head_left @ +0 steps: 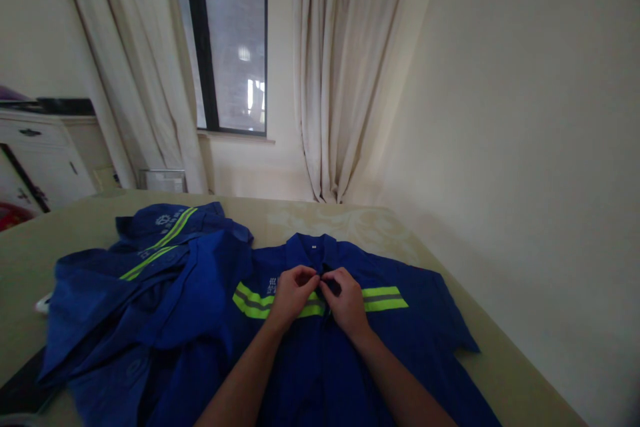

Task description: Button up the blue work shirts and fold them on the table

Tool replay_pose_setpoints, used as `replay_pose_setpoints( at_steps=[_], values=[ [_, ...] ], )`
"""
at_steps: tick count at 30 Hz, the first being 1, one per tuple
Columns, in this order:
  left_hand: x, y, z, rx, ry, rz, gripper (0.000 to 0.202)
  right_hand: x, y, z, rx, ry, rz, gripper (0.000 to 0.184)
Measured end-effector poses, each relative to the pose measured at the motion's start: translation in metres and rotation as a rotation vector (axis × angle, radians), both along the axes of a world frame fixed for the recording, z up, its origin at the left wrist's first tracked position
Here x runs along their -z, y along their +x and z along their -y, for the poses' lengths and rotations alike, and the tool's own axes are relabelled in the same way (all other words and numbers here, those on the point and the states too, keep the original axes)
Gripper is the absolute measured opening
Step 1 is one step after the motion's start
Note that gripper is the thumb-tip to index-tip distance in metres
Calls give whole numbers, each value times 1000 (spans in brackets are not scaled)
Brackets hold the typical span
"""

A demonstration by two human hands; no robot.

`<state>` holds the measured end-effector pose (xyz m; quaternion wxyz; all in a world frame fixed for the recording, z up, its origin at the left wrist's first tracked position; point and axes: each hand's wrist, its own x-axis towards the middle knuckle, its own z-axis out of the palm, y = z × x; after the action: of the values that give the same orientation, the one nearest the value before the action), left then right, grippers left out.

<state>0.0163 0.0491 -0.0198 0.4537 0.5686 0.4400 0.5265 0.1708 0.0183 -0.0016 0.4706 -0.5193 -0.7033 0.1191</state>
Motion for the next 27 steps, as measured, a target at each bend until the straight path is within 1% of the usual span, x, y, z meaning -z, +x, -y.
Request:
replay_pose_setpoints(
  at_steps=[7, 15, 20, 27],
  values=[
    [-4, 1, -1, 23, -30, 64, 22, -2, -1, 2, -36, 4, -18, 8],
    [-11, 2, -1, 31, -46, 58, 17, 1, 0, 1, -14, -12, 36, 7],
    [-12, 2, 0, 22, -58, 53, 13, 0, -1, 3, -23, -17, 61, 4],
    [-10, 1, -3, 26, -74, 49, 11, 0, -2, 4, -32, -17, 96, 7]
  ],
)
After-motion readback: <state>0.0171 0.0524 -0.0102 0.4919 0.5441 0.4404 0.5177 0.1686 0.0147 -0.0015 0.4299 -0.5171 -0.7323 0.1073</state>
